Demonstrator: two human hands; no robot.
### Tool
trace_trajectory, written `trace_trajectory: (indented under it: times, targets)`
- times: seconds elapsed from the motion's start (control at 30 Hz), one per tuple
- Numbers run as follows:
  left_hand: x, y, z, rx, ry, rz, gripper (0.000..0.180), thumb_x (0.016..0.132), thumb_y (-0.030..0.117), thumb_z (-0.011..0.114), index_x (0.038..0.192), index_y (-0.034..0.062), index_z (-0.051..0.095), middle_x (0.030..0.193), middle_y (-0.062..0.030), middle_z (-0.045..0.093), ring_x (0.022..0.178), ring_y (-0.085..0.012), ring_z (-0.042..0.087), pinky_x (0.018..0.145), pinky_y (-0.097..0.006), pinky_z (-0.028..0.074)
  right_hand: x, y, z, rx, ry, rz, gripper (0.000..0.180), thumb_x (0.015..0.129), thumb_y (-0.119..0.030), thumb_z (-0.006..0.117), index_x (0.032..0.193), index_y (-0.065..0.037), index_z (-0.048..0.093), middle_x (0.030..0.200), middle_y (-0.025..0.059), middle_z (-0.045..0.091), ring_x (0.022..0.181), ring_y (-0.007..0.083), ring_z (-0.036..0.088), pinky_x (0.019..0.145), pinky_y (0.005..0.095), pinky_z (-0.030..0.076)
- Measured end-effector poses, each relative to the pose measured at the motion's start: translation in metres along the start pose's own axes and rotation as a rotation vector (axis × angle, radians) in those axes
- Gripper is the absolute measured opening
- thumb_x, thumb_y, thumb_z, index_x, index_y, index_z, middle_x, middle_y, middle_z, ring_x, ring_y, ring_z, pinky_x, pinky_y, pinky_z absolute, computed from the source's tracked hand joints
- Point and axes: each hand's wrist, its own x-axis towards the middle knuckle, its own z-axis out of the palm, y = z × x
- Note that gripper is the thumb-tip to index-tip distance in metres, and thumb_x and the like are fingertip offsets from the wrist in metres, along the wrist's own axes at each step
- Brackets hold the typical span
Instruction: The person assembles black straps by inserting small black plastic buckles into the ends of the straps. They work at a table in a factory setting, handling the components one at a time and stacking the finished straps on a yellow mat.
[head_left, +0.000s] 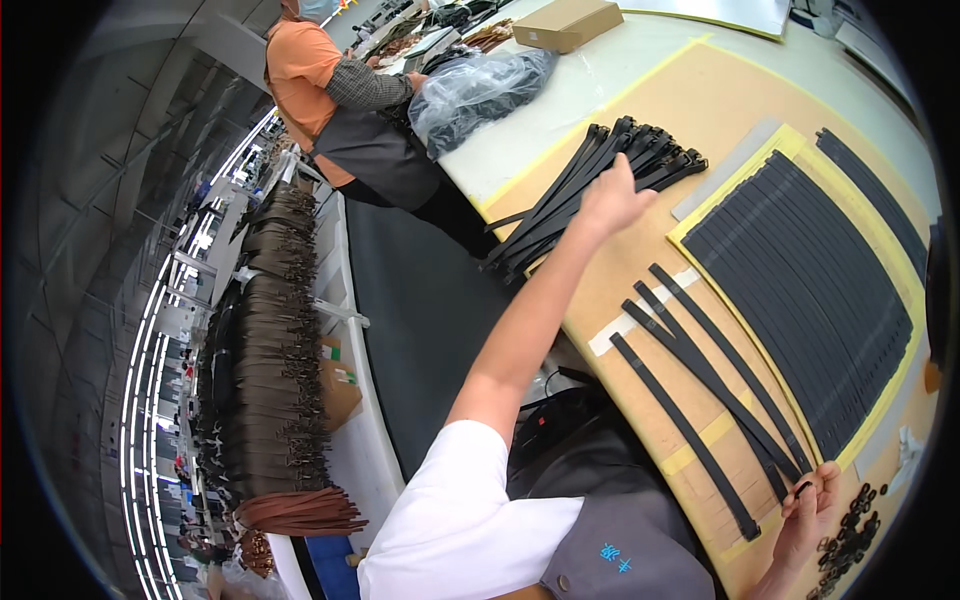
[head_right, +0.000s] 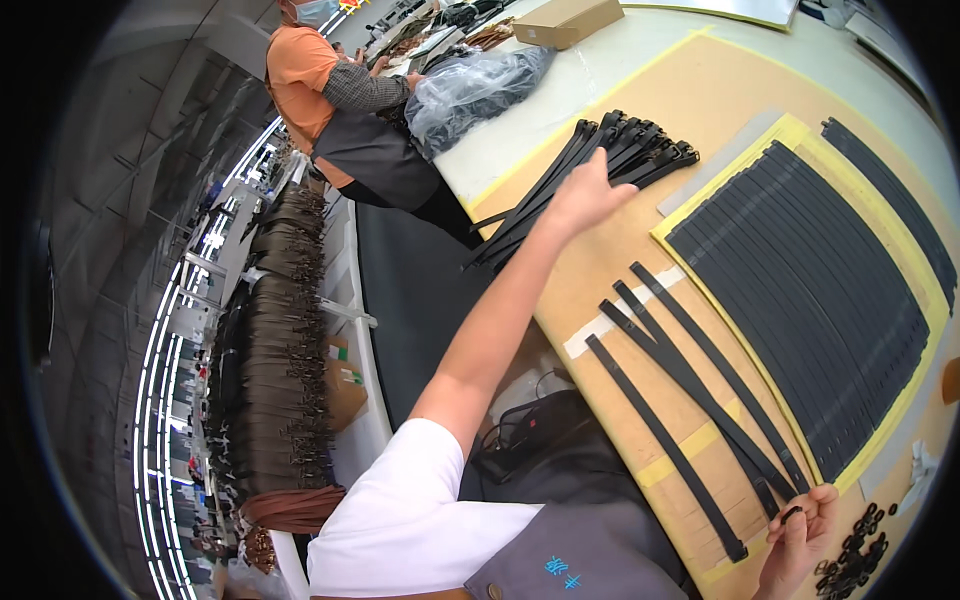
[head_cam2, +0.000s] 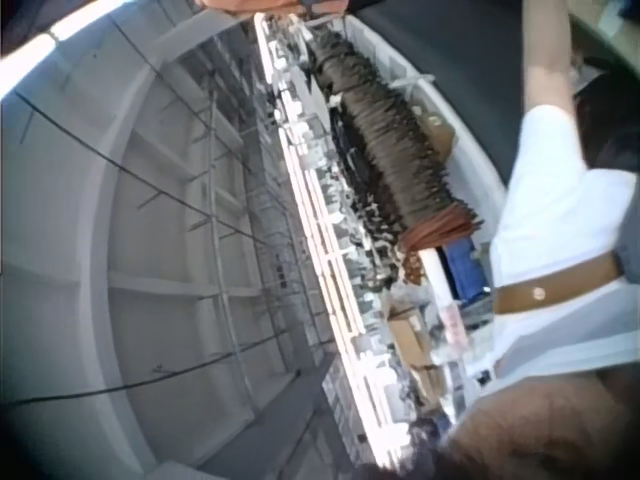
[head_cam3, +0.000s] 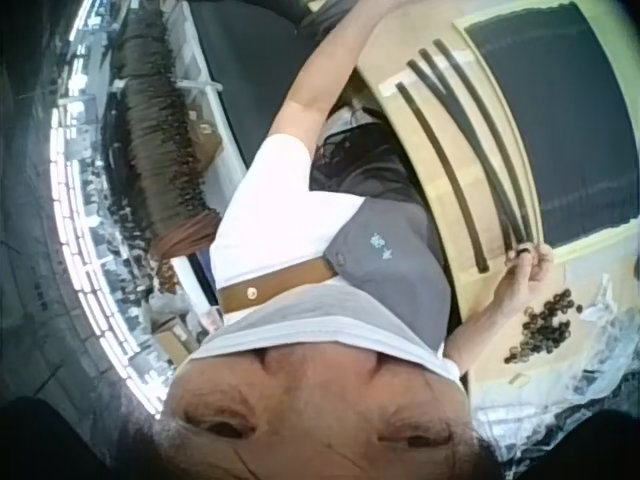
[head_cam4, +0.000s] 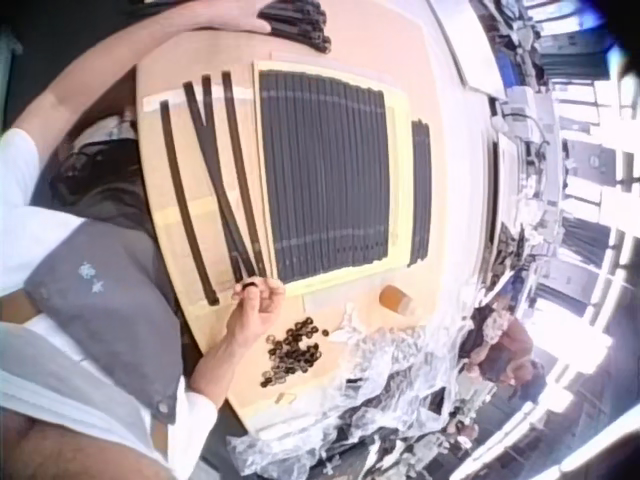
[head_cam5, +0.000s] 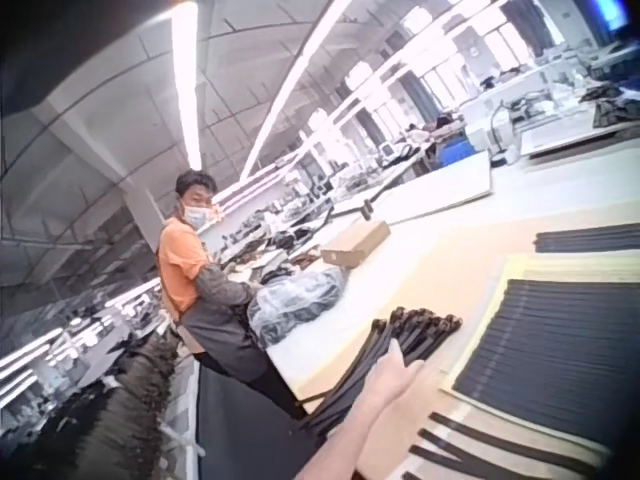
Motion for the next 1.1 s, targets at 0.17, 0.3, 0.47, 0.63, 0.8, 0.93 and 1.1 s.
trace_trajectory:
  times: [0.17, 0.3, 0.47, 0.63, 0.8, 0.93, 1.1]
  targets:
    - [-0.03, 0.008, 0.006, -0.189, -0.042, 0.26, 0.063, 0.087, 0.033, 0.079, 0.135, -0.0039, 0.063, 0.092, -0.021, 0.074, 0.086, -0.0314, 0.074, 0.077, -0.041, 0.057, 0.003, -0.008, 0.009, -0.007, 0.007, 0.04, 0.027, 0.101, -0.012, 0.069, 0.123, -0.007, 0.053, 0.085, 0.0007, 0.063, 0.065, 0.0057, 0.058, 0.06, 0.0172, 0.048]
    - [-0.111, 0.06, 0.015, -0.404, -0.119, 0.241, 0.037, 0.094, 0.023, 0.074, 0.126, 0.0054, 0.071, 0.067, -0.0103, 0.068, 0.06, -0.022, 0.069, 0.059, -0.035, 0.053, 0.006, -0.01, 0.02, 0.045, -0.019, 0.032, 0.027, 0.097, -0.009, 0.071, 0.117, -0.005, 0.054, 0.081, 0.0028, 0.063, 0.065, 0.0091, 0.059, 0.062, 0.0205, 0.051]
    - [-0.181, 0.093, 0.035, -0.601, 0.175, 0.663, 0.021, 0.09, 0.005, 0.073, 0.111, 0.0034, 0.075, 0.081, -0.0138, 0.072, 0.066, -0.0286, 0.07, 0.058, -0.035, 0.054, -0.001, -0.009, 0.015, 0.014, -0.094, 0.077, 0.03, 0.096, -0.006, 0.075, 0.119, -0.003, 0.056, 0.092, 0.0059, 0.069, 0.08, 0.0123, 0.066, 0.074, 0.0247, 0.055]
    - [-0.236, 0.098, 0.033, -0.664, 0.197, 0.719, 0.02, 0.086, -0.002, 0.072, 0.106, 0.002, 0.074, 0.071, -0.01, 0.066, 0.059, -0.0257, 0.066, 0.053, -0.036, 0.051, -0.02, -0.017, 0.032, -0.044, -0.27, 0.152, 0.03, 0.096, 0.001, 0.071, 0.123, -0.005, 0.06, 0.099, 0.0061, 0.07, 0.087, 0.0128, 0.067, 0.077, 0.0248, 0.054]
    - [-0.259, 0.099, 0.049, -0.7, 0.18, 0.741, 0.023, 0.082, -0.003, 0.072, 0.104, 0.0013, 0.074, 0.068, -0.0084, 0.063, 0.057, -0.0251, 0.064, 0.052, -0.036, 0.05, -0.045, -0.02, 0.059, -0.178, -0.379, 0.218, 0.031, 0.088, 0.01, 0.077, 0.111, -0.004, 0.064, 0.098, 0.0017, 0.068, 0.087, 0.0085, 0.064, 0.078, 0.0232, 0.054]
    - [-0.262, 0.096, 0.056, -0.591, 0.161, 0.822, 0.024, 0.081, -0.002, 0.073, 0.105, 0.0014, 0.073, 0.068, -0.0081, 0.062, 0.057, -0.0261, 0.063, 0.053, -0.037, 0.051, -0.05, -0.022, 0.064, -0.216, -0.409, 0.111, 0.03, 0.085, 0.011, 0.079, 0.107, -0.004, 0.065, 0.097, 0.0031, 0.07, 0.086, 0.0076, 0.063, 0.076, 0.0227, 0.052]
    - [-0.261, 0.097, 0.058, -0.57, 0.143, 0.843, 0.026, 0.08, -0.001, 0.073, 0.105, 0.0014, 0.071, 0.069, -0.0078, 0.062, 0.059, -0.0267, 0.063, 0.054, -0.038, 0.051, -0.062, 0.003, 0.071, -0.14, -0.57, 0.328, 0.026, 0.09, 0.007, 0.077, 0.11, -0.004, 0.064, 0.099, 0.0035, 0.071, 0.084, 0.008, 0.064, 0.075, 0.0222, 0.052]
